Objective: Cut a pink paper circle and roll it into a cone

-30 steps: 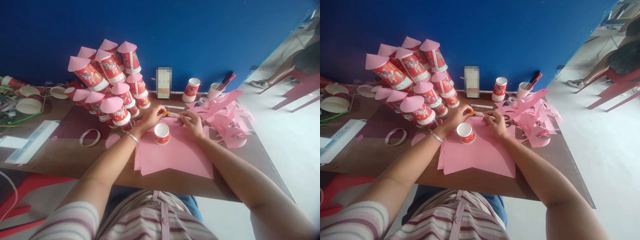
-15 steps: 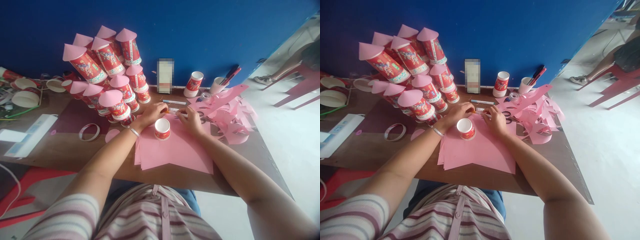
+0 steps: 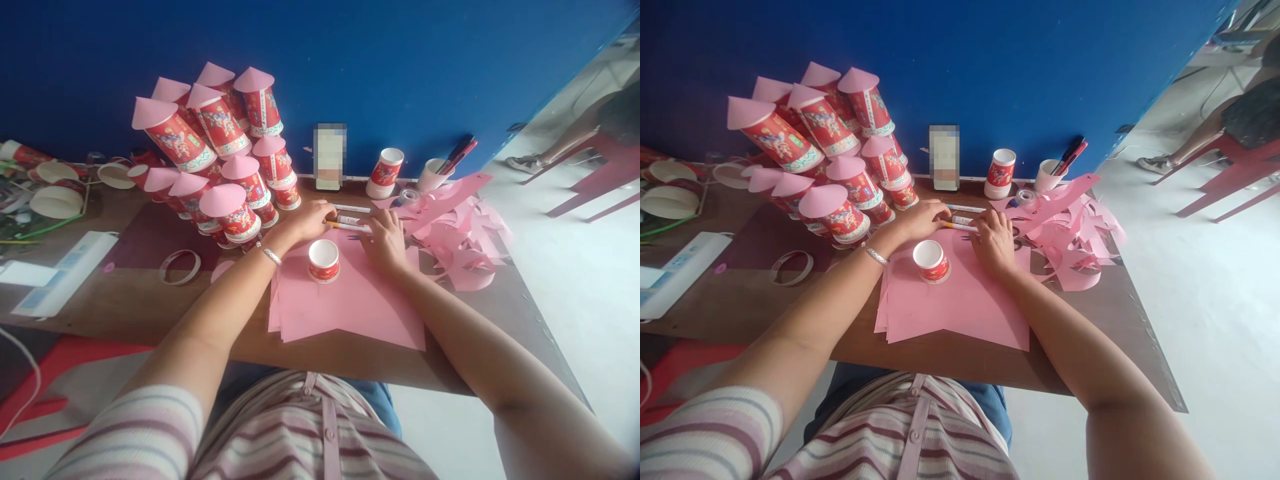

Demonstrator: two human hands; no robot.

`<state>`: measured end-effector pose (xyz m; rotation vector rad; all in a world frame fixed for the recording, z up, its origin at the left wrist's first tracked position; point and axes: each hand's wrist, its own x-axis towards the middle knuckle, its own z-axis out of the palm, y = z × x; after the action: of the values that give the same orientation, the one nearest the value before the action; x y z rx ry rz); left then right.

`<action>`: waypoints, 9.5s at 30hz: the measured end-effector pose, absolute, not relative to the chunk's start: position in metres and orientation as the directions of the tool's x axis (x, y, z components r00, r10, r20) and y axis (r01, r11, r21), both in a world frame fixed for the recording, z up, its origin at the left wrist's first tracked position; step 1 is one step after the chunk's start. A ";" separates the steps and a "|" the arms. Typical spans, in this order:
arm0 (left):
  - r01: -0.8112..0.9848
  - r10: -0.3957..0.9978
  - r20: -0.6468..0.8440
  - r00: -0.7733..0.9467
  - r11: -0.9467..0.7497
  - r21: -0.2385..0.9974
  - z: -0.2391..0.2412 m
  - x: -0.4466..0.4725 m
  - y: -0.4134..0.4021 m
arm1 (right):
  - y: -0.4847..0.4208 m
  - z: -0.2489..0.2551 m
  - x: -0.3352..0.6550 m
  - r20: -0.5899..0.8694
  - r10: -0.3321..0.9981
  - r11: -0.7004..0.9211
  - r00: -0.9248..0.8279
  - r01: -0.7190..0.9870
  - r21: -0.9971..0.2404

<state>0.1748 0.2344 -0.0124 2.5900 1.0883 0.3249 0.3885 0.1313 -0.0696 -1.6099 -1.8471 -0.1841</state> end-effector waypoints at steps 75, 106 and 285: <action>0.390 0.840 0.246 0.484 -0.459 0.798 -0.037 0.179 0.220 | 0.135 -0.047 0.385 0.093 0.969 0.178 0.230 -0.382 -0.907; -0.263 0.775 -0.165 0.609 0.394 0.881 -0.014 0.156 0.136 | 0.105 -0.033 0.366 0.277 0.924 0.304 0.265 -0.068 -0.950; -0.328 0.880 0.008 0.475 0.169 0.930 -0.048 0.159 0.149 | 0.060 -0.022 0.334 0.699 0.665 0.671 -0.264 0.622 -0.403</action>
<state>0.1589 0.1491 -0.0484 1.0747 0.6333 0.9452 0.3338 0.0604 -0.0216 -1.0005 -1.9631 0.0578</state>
